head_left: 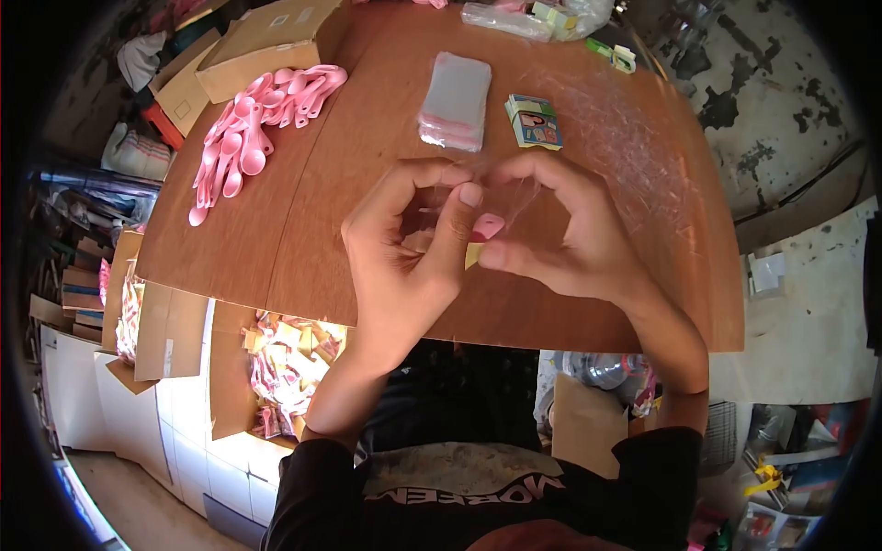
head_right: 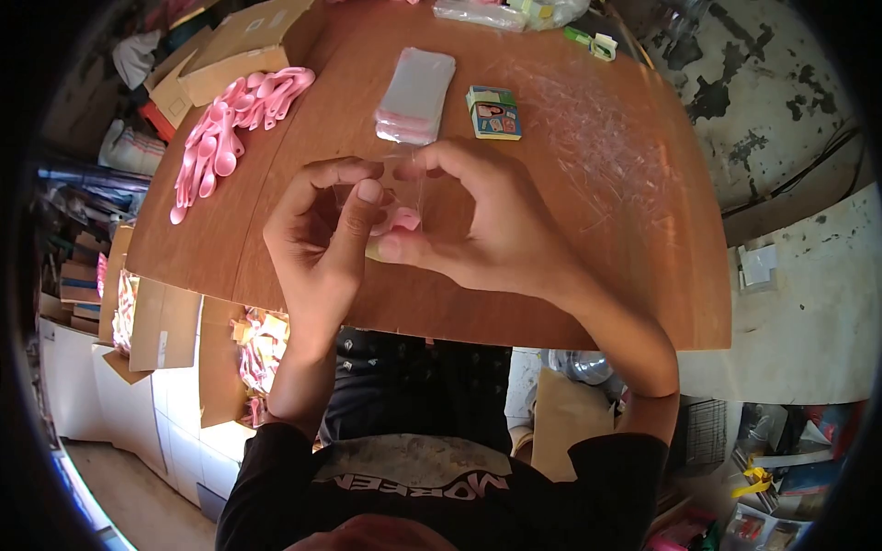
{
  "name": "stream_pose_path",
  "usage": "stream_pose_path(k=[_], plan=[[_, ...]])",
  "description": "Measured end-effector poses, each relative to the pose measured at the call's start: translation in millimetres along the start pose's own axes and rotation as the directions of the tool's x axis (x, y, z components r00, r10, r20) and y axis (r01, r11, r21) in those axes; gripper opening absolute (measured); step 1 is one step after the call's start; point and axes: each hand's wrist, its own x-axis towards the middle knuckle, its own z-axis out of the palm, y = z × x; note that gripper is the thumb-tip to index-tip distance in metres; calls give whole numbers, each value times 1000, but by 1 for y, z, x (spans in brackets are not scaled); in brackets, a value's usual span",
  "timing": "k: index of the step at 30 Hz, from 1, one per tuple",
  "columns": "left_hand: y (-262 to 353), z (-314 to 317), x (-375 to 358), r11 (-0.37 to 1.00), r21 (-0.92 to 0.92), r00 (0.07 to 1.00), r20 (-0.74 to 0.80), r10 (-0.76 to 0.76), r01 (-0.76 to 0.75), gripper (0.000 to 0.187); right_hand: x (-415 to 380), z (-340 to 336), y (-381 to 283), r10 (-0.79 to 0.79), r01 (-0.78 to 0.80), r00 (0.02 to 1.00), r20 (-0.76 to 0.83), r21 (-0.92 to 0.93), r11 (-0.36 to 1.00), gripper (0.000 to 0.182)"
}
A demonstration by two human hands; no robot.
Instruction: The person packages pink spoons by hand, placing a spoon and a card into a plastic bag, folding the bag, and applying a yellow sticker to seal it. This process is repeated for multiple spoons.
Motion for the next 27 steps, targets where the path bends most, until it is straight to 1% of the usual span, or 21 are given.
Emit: stream_pose_path(k=[1, 2, 3, 4, 5, 6, 7, 8, 9, 11, 12, 13, 15, 16, 18, 19, 21, 23, 25, 26, 27], plan=[[-1, -1, -1, 1000, 3, 1000, 2, -2, 2, 18, 0, 5, -1, -3, 3, 999, -35, 5, 1000, 23], [-3, -3, -1, 998, 6, 997, 10, 70, -70, 30, 1, 4, -1, -3, 4, 999, -38, 7, 1000, 23], [-5, -6, -1, 990, 8, 990, 17, 142, -142, 42, 4, 1, -2, -68, 63, 992, -105, -51, 997, 20], [-6, -10, 0, 990, 13, 990, 15, 141, -142, 42, 6, -3, -4, -136, 118, 977, -165, -111, 987, 18], [-7, -15, 0, 983, -24, 981, 52, 185, -184, 53, 9, -9, -10, -194, 158, 969, -155, -219, 963, 12], [-9, -20, 0, 972, -65, 969, 87, 230, -225, 65, 7, -9, -5, -193, 159, 969, -152, -214, 964, 12], [-16, -25, 1, 988, 71, 973, 197, 118, -134, 74, 8, -9, 2, -104, 96, 987, -118, -70, 993, 11], [-26, -24, 2, 973, 137, 964, 219, 152, -184, 72, 7, -9, 7, -10, 15, 998, -69, 76, 997, 11], [-28, -20, 2, 985, 98, 964, 238, 116, -143, 67, 6, -12, 4, 12, -12, 1000, -3, 88, 996, 11], [-33, -18, -2, 994, 59, 964, 255, 75, -93, 62, 3, -13, 5, 45, -47, 999, 14, 144, 989, 15], [-36, -18, -3, 999, 41, 962, 272, -2, -10, 57, 1, -13, 5, 81, -84, 996, 22, 199, 976, 19], [-38, -18, -5, 997, 24, 954, 291, -77, 73, 51, -1, -10, 3, 85, -87, 996, 20, 199, 976, 19], [-39, -19, -8, 993, 28, 955, 272, -118, 115, 48, -5, -4, -3, 276, -228, 959, -63, 407, 885, 27], [-40, -19, -10, 987, 30, 955, 248, -160, 158, 45, -8, -3, -2, 277, -229, 959, -63, 405, 885, 27], [-42, -19, -14, 982, 14, 952, 244, -184, 186, 45, -17, -3, 5, 367, -328, 930, -23, 398, 857, 32], [-43, -19, -16, 976, 4, 948, 240, -211, 216, 46, -21, -2, 8, 368, -331, 930, -19, 397, 856, 32], [-45, -21, -17, 978, 14, 943, 262, -205, 209, 45, -28, 2, 15, 423, -395, 905, 47, 463, 794, 27], [-45, -21, -17, 979, 27, 934, 295, -201, 202, 45, -34, 6, 22, 433, -393, 901, 37, 493, 776, 25], [-44, -19, -17, 989, -14, 948, 286, -137, 147, 42, -37, 7, 25, 442, -391, 897, 29, 520, 759, 24], [-44, -21, -16, 989, -13, 948, 287, -140, 150, 42, -37, 7, 26, 440, -403, 896, 52, 509, 760, 23], [-45, -25, -14, 981, -86, 951, 276, -142, 171, 40, -38, 7, 27, 438, -414, 896, 76, 499, 761, 22]])
